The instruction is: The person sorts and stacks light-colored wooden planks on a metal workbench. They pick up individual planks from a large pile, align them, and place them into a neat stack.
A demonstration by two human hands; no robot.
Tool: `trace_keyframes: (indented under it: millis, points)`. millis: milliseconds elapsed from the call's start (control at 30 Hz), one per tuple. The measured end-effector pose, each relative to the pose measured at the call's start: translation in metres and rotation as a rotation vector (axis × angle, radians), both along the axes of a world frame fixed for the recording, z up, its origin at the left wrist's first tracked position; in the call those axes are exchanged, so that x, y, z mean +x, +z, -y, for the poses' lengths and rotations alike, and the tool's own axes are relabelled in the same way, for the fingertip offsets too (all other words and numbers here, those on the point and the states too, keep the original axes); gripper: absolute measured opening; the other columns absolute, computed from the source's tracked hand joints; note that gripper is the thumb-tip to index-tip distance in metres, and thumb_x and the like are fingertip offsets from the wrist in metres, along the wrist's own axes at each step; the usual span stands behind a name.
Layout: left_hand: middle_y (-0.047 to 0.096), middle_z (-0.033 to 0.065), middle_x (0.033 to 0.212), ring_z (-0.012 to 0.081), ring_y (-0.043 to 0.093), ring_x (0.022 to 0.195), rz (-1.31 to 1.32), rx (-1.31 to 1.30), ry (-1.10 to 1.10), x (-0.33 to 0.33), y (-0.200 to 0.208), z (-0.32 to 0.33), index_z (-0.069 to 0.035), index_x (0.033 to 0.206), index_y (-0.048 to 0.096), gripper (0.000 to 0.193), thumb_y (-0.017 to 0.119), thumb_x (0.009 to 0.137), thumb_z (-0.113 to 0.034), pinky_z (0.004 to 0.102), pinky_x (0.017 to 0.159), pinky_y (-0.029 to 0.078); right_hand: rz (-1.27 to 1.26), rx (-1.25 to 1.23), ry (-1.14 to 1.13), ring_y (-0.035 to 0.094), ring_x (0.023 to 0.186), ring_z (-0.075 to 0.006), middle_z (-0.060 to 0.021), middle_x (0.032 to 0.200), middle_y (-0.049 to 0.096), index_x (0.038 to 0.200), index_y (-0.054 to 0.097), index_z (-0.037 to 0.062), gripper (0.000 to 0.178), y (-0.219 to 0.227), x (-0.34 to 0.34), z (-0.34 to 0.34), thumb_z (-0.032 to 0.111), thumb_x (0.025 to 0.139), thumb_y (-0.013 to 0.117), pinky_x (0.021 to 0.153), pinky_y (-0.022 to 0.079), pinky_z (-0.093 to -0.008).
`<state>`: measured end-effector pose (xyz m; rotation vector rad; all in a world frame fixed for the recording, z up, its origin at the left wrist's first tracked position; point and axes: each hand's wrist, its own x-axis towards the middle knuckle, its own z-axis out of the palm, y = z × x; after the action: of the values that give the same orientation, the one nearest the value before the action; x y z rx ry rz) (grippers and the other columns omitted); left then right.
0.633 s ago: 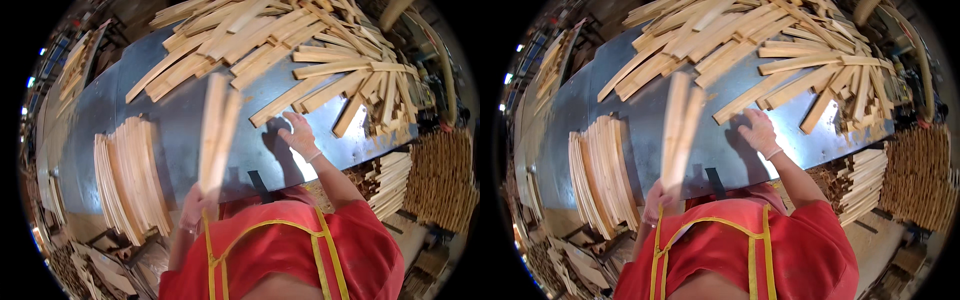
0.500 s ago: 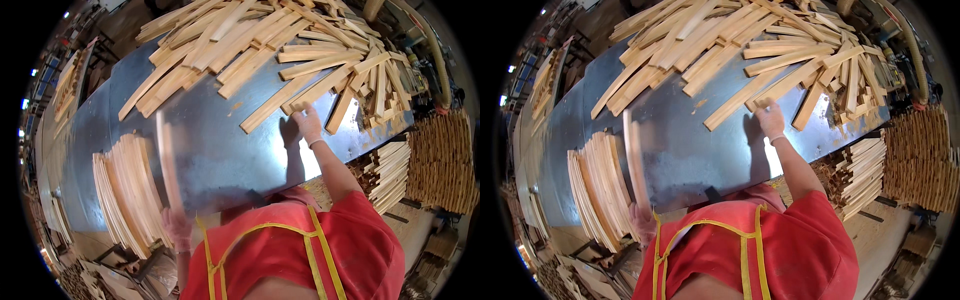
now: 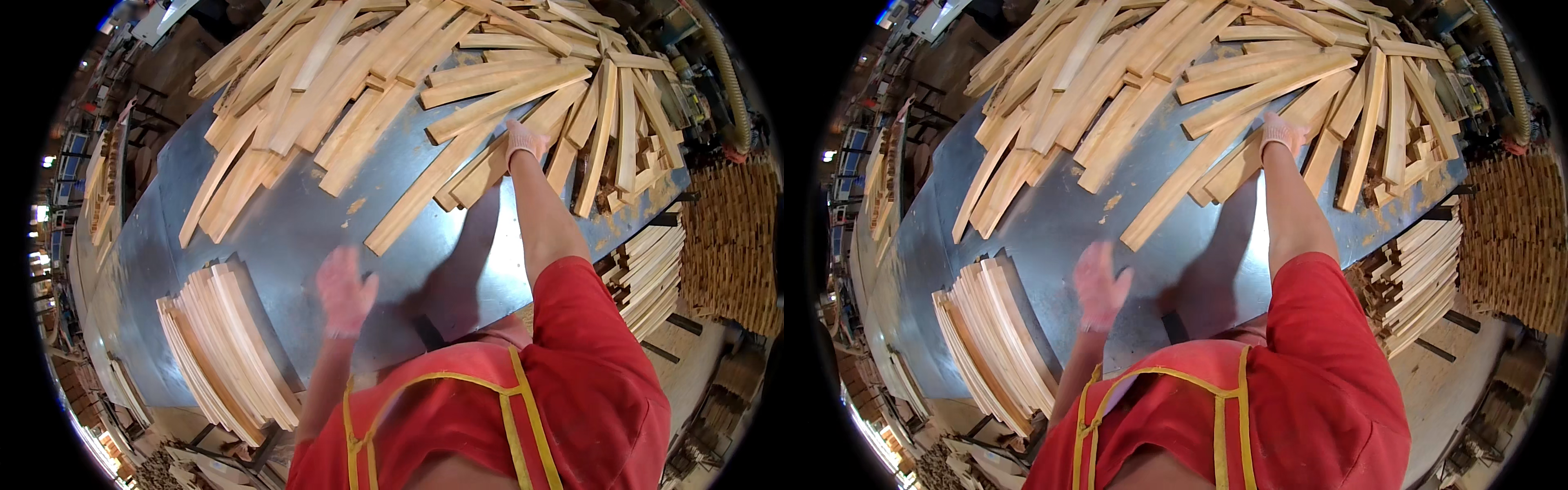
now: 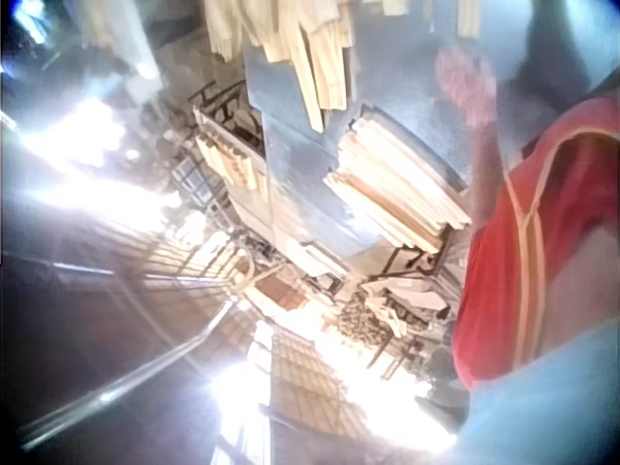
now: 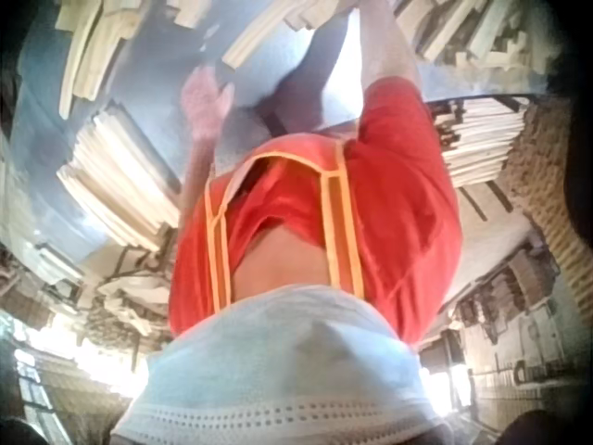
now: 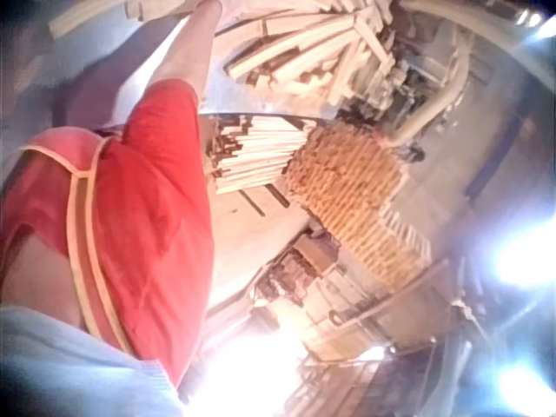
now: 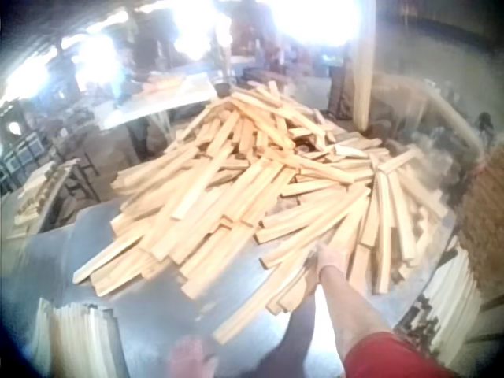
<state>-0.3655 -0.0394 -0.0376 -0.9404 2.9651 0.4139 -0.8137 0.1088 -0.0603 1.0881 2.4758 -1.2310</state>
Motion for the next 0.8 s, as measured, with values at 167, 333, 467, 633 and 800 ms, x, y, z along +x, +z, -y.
trace_keyframes:
  millis: [167,333,467,633,800]
  points:
    - [0.062,0.0137,0.137,0.0367,0.061,0.125,0.133,0.034,-0.218,-0.114,-0.012,0.001,-0.008,0.148,0.054,0.072,0.079,0.086,-0.036,0.0487,0.107,0.048,-0.004,0.086,0.118,0.062,0.131,-0.0425,-0.0247,0.146,0.057,0.153,0.035,0.008,0.099,-0.004,-0.009,-0.007,0.028,0.071,0.086,0.109,0.052,-0.0507]
    - [0.068,0.0098,0.122,0.0254,0.068,0.108,0.082,0.882,-0.15,-0.086,0.0,0.016,-0.007,0.148,0.055,0.063,0.074,0.091,-0.025,0.0402,0.094,0.055,-0.346,-0.961,0.174,0.068,0.104,-0.034,-0.016,0.123,0.064,0.138,0.043,0.0079,0.066,-0.025,0.055,-0.042,0.006,0.08,0.075,0.092,0.06,-0.0499]
    - [0.067,0.0049,0.119,0.0142,0.064,0.105,0.058,1.615,0.025,0.015,0.026,0.001,-0.007,0.15,0.055,0.061,0.072,0.093,-0.02,0.0304,0.092,0.054,0.102,-1.364,0.257,0.068,0.102,-0.029,-0.0127,0.114,0.065,0.137,0.055,0.0074,0.05,-0.013,0.213,-0.005,-0.001,0.089,0.066,0.09,0.061,-0.047]
    - [0.066,0.0042,0.123,0.013,0.063,0.108,-0.179,1.778,0.386,0.144,0.059,-0.018,-0.007,0.153,0.052,0.066,0.074,0.092,-0.021,0.0307,0.094,0.054,0.58,-1.3,0.629,0.066,0.108,-0.0263,-0.0123,0.122,0.066,0.149,0.05,0.0054,0.056,-0.028,0.375,0.03,0.004,0.096,0.067,0.099,0.058,-0.0431]
    - [0.07,0.0146,0.129,0.0314,0.069,0.116,0.073,0.599,0.499,0.189,0.032,-0.017,-0.005,0.148,0.056,0.068,0.078,0.089,-0.029,0.0408,0.098,0.056,0.813,-1.273,0.812,0.066,0.104,-0.0227,-0.0075,0.118,0.066,0.15,0.048,0.0057,0.059,0.009,0.483,0.077,0.016,0.097,0.072,0.093,0.057,-0.037]
